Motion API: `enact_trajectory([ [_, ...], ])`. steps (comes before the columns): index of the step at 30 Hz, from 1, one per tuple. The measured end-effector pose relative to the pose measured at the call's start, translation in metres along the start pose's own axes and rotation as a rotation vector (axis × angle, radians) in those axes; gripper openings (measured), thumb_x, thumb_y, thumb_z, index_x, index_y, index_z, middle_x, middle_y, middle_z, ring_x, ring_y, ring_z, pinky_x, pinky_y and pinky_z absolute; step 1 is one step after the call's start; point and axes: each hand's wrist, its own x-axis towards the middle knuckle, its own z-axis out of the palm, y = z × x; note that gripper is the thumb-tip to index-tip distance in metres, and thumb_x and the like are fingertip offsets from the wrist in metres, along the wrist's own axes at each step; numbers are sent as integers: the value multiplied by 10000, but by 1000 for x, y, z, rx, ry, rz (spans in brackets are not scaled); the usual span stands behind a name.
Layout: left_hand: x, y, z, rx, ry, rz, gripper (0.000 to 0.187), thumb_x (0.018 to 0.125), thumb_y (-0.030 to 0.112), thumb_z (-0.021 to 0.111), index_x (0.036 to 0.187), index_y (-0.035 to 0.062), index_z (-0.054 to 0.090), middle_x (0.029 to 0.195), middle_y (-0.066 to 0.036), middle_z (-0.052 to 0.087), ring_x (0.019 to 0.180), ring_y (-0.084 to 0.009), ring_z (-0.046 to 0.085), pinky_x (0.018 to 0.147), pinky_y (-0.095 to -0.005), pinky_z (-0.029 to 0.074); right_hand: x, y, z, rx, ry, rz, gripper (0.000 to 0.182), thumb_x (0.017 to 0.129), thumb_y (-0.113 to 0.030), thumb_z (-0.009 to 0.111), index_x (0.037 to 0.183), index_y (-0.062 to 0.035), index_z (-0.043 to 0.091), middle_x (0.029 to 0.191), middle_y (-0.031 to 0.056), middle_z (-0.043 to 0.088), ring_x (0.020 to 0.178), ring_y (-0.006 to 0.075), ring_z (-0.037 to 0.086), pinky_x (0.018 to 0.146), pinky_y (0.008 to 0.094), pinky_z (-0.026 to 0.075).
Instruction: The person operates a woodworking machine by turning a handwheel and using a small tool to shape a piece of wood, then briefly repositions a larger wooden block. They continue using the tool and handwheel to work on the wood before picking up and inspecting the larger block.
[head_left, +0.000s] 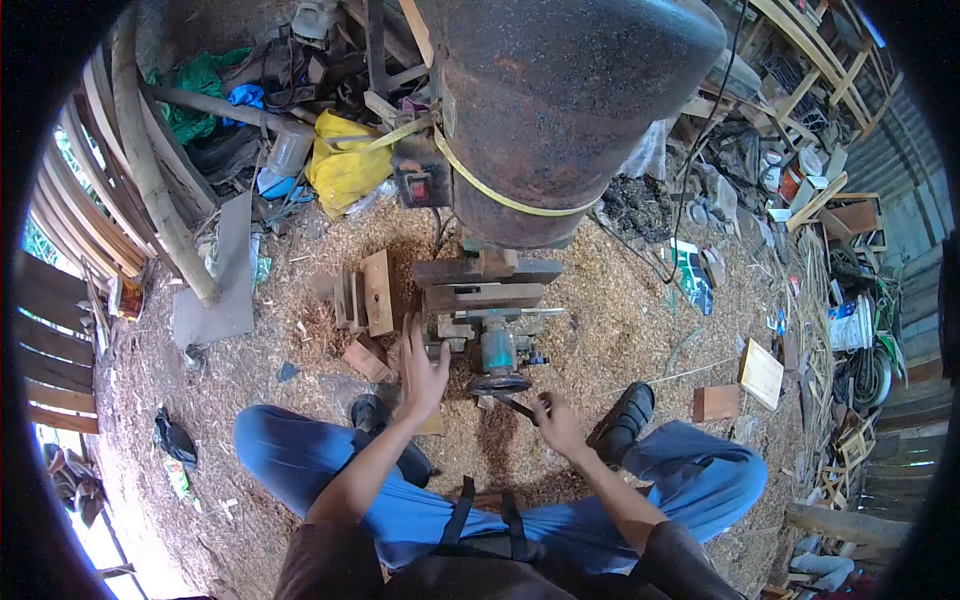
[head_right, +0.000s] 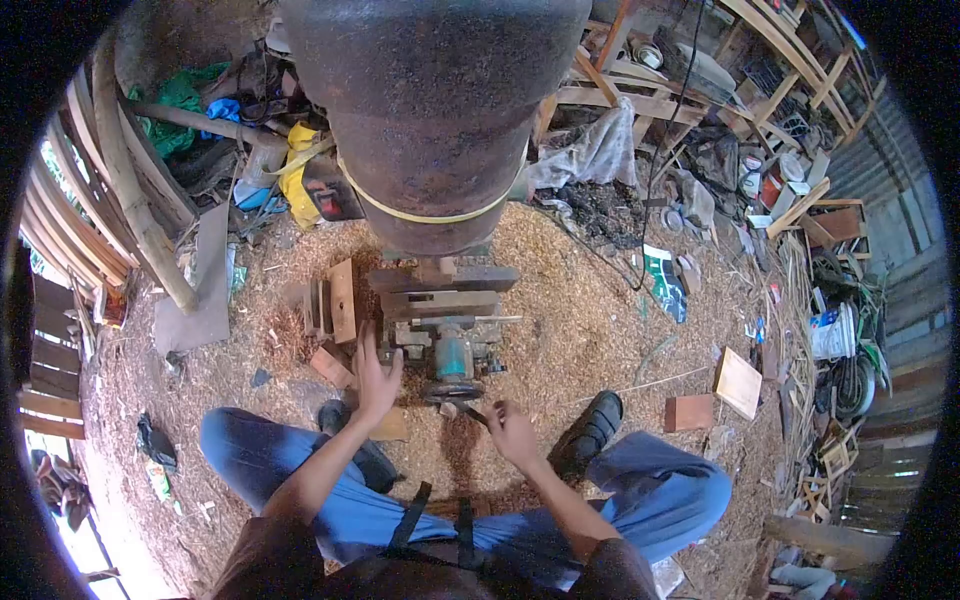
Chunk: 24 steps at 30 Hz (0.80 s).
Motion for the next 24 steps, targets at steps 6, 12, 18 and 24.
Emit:
enact_trajectory([
  [6, -29, 34, -23, -117, -424, 233, 521, 995, 297, 601, 1434, 41, 486, 1499, -191, 473, 1406, -357, 424, 1206, -515, 250, 2, -15, 38, -236, -80, 36, 341, 973, -361, 596, 1047, -45, 703, 813, 250, 699, 782, 441, 690, 722, 535, 549],
  [12, -35, 36, -17, -193, -522, 304, 383, 985, 175, 590, 1339, 29, 589, 1452, -132, 553, 1308, -321, 541, 1195, -510, 305, 9, -4, 51, -415, -81, 23, 313, 960, -337, 597, 902, -73, 755, 804, 243, 705, 768, 425, 706, 713, 523, 572],
  [18, -32, 22, -13, -274, -478, 331, 304, 950, 119, 623, 1212, -36, 636, 1381, -138, 607, 1209, -362, 604, 1138, -488, 404, 6, -25, 51, -469, -102, 105, 364, 953, -339, 606, 879, -10, 744, 831, 252, 713, 805, 418, 718, 733, 513, 576],
  [24, -31, 21, -21, -361, -540, 218, 308, 949, 94, 627, 1239, -10, 634, 1392, -141, 596, 1182, -376, 617, 1030, -439, 502, 8, -31, 56, -540, -167, 126, 351, 948, -373, 618, 898, -51, 747, 922, 233, 726, 819, 403, 722, 730, 502, 579],
])
